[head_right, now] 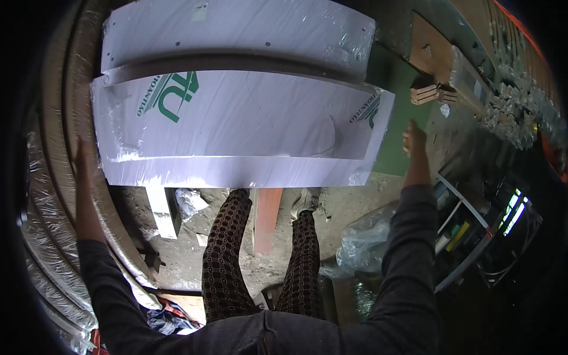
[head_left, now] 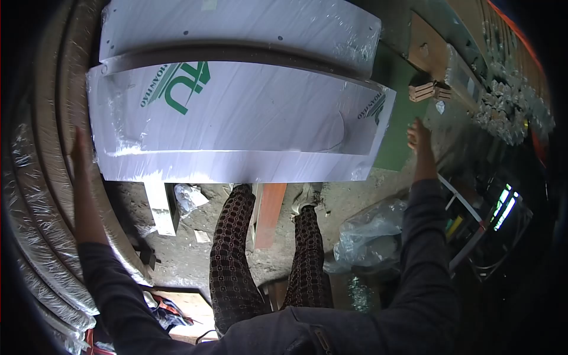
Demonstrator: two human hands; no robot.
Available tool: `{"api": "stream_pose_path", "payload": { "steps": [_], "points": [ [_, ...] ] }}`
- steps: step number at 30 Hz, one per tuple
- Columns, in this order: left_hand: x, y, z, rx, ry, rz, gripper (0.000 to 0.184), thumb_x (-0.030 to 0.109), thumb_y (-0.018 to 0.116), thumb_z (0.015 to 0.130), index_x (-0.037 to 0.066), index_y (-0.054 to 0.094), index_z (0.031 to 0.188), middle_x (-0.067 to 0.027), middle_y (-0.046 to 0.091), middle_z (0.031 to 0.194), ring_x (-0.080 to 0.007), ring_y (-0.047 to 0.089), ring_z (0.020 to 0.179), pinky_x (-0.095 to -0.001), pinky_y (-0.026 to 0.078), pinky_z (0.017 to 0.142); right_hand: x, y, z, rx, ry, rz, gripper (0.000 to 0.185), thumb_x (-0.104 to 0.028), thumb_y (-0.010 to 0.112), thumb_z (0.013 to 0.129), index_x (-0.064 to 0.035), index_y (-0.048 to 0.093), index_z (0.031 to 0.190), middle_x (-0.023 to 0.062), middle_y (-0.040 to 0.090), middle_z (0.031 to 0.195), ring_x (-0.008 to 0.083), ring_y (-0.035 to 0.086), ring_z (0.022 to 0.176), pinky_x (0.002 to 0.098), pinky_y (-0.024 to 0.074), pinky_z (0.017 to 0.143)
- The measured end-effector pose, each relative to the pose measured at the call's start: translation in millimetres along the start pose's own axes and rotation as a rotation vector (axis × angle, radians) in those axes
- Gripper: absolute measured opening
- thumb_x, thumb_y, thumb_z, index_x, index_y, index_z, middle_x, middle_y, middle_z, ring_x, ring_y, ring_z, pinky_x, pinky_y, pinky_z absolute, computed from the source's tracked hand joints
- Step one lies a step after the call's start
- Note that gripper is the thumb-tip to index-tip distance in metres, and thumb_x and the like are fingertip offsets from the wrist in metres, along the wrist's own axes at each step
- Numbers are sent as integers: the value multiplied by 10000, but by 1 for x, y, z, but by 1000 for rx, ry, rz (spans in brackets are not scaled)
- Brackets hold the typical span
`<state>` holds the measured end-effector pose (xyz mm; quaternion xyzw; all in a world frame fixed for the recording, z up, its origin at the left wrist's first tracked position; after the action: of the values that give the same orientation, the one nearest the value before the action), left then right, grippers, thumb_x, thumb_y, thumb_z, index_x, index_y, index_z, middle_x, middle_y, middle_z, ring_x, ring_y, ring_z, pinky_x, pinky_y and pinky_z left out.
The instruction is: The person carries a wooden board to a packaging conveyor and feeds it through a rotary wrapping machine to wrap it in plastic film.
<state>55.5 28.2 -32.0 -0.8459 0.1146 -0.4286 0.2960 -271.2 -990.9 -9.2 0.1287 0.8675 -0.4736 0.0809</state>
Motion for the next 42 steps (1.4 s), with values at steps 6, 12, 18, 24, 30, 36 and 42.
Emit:
{"api": "stream_pose_path", "payload": {
  "steps": [6,12,18,24,30,36,42],
  "points": [
    [-156,40,-186,-263,825,988,275,181,550,889,29,572,1117,-115,536,741,-253,524,687,-362,448,620,158,65,-118,-421,-582,-797,462,-468,456,850,-48,644,891,176,634,853,322,609,864,421,465,776],
    [-115,63,-390,-556,-211,588,619,569,504,824,-34,615,743,-229,607,752,-309,568,745,-410,429,707,282,17,-318,-770,-435,-678,402,-463,562,772,-84,664,857,167,645,871,328,613,851,399,474,773],
    [-3,113,-416,-562,-273,127,485,529,564,813,87,533,616,-1,485,575,-115,458,554,-289,345,515,302,-58,-326,-646,-381,-398,414,-478,575,767,-108,671,926,113,666,898,252,634,868,354,482,773],
    [123,175,-519,-504,-266,-206,353,508,521,852,169,500,755,53,472,633,-64,431,503,-201,274,383,329,-169,-270,-479,-397,5,388,-381,557,832,-47,631,1015,135,648,997,226,623,929,325,472,813],
    [70,317,-601,-932,-236,393,407,435,540,861,46,564,978,-43,566,646,-207,532,475,-356,444,461,528,-281,-215,-208,-64,305,333,-352,536,813,-38,646,814,118,664,809,224,635,813,359,479,705],
    [223,458,-780,-1101,229,551,393,421,555,850,55,584,990,-41,618,865,-156,583,766,-318,412,628,822,-210,-199,40,546,696,332,-344,526,793,-43,573,661,90,540,541,220,537,435,408,428,406],
    [288,535,-868,-1189,381,413,339,375,552,867,42,585,925,-63,628,839,-152,588,722,-273,426,605,729,-194,-215,-356,464,504,343,-420,517,837,-91,597,786,56,565,615,186,560,505,358,450,441]
  ]
}}
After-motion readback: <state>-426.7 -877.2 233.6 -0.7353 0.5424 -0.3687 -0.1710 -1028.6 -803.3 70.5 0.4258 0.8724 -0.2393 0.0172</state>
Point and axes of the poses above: each hand's wrist, its own z-axis towards the middle knuckle, its own y-axis out of the palm, x = y × z, the point moved 7 cm from there along z, towards the middle knuckle
